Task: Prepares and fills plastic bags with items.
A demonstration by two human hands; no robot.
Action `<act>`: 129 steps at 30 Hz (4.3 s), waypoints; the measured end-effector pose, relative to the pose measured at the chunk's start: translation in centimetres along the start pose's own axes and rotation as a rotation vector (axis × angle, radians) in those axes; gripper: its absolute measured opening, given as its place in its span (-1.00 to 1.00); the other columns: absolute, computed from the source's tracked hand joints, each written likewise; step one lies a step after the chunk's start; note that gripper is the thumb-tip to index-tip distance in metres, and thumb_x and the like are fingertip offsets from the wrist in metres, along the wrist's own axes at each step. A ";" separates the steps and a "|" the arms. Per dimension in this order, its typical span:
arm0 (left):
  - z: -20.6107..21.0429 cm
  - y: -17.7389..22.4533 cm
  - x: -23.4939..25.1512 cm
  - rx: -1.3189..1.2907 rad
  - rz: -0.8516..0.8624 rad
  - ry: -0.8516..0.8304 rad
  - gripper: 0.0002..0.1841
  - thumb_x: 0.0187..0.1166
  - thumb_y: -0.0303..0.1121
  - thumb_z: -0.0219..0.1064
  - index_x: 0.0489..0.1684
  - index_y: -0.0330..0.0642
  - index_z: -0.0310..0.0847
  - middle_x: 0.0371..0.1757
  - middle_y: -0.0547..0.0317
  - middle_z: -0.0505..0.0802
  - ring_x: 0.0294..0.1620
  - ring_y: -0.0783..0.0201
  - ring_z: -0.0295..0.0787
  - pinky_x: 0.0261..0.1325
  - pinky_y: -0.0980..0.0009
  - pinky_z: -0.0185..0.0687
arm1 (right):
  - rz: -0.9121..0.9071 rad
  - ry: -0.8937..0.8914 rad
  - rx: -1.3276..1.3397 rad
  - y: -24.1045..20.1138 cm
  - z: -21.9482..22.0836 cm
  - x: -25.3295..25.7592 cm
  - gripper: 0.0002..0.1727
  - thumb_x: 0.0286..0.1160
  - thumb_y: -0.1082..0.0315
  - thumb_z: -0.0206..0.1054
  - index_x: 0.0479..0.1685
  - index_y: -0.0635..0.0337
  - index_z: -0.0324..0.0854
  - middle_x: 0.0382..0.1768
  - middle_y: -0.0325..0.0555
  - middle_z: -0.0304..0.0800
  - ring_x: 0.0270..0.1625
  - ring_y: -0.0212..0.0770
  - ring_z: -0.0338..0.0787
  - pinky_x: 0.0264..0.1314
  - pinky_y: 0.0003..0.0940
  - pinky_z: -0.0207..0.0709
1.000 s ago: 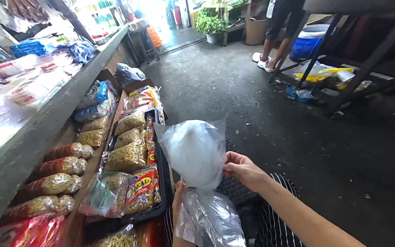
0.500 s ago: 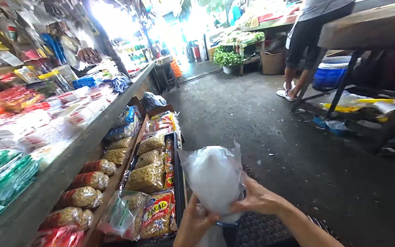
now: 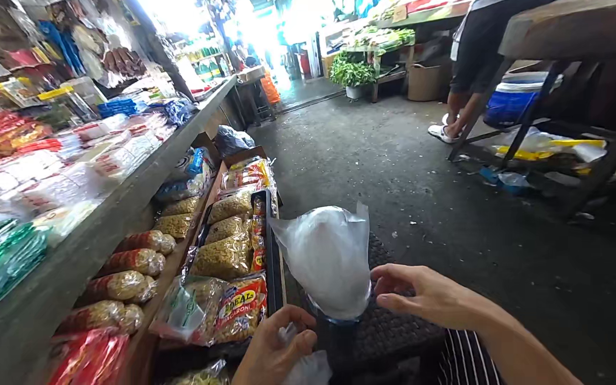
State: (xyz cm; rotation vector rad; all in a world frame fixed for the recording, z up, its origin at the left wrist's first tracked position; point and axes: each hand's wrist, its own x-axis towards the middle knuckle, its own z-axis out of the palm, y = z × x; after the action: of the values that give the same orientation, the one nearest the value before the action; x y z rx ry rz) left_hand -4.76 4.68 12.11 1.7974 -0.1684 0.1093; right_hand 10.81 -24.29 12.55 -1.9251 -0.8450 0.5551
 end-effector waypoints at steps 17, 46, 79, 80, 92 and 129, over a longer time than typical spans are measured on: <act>4.4 4.3 1.9 0.151 0.336 0.300 -0.79 0.49 -0.16 0.51 -0.15 -0.08 0.76 -0.27 0.45 0.86 -0.22 0.67 0.76 -0.09 0.70 0.71 | -0.550 0.235 0.124 -5.3 4.6 -1.0 -0.75 0.62 0.17 0.37 -0.17 0.21 0.73 -0.37 -0.29 0.80 -0.28 -0.72 0.68 -0.18 -0.86 0.50; 4.9 5.0 2.8 0.301 0.676 0.245 -0.75 0.84 -0.32 0.09 0.28 -0.03 0.63 0.20 0.27 0.81 0.24 0.44 0.76 0.31 0.52 0.71 | -0.480 -0.087 0.023 -6.1 2.1 -0.8 -0.63 0.64 0.13 0.35 0.08 0.30 0.71 -0.22 -0.11 0.85 -0.16 -0.50 0.77 -0.03 -0.60 0.62; 6.0 3.9 3.8 -0.078 0.314 0.412 -0.63 0.50 -0.25 0.51 0.23 -0.14 0.71 0.04 0.36 0.89 0.05 0.51 0.83 0.15 0.57 0.76 | -0.792 0.363 0.081 -4.6 1.7 0.3 -0.84 0.64 0.28 0.38 -0.14 0.21 0.70 -0.13 -0.20 0.74 0.02 -0.55 0.72 0.11 -0.74 0.61; 6.0 4.0 3.7 -0.098 0.271 0.404 -0.66 0.49 -0.24 0.52 0.16 -0.15 0.74 -0.03 0.37 0.91 -0.02 0.53 0.84 0.08 0.58 0.77 | -0.817 0.349 0.109 -4.8 1.7 0.2 -0.86 0.62 0.30 0.39 -0.13 0.20 0.68 -0.10 -0.20 0.74 0.07 -0.53 0.73 0.15 -0.71 0.62; 5.5 3.7 3.9 -0.051 0.462 0.143 -0.54 0.54 -0.35 0.49 0.43 0.02 0.58 0.19 0.39 0.85 0.15 0.52 0.78 0.24 0.56 0.71 | -0.588 0.041 0.133 -4.4 0.3 -0.5 -0.16 0.50 -0.27 0.34 0.46 0.34 0.53 0.23 -0.07 0.80 0.30 -0.38 0.74 0.38 -0.43 0.62; 6.2 4.2 2.9 -0.216 0.328 0.416 -0.82 0.55 -0.43 0.43 0.02 0.00 0.85 -0.07 0.39 0.94 -0.10 0.51 0.88 0.08 0.56 0.80 | -0.499 0.510 0.255 -3.7 2.7 -0.9 -0.84 0.53 0.27 0.44 -0.15 0.18 0.75 -0.27 -0.39 0.83 -0.23 -0.71 0.74 -0.14 -0.82 0.63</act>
State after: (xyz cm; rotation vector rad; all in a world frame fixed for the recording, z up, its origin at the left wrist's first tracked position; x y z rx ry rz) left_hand -2.76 -2.42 15.22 1.4837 -0.1673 0.6680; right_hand 7.24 -22.20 14.61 -1.4493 -0.8264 -0.1247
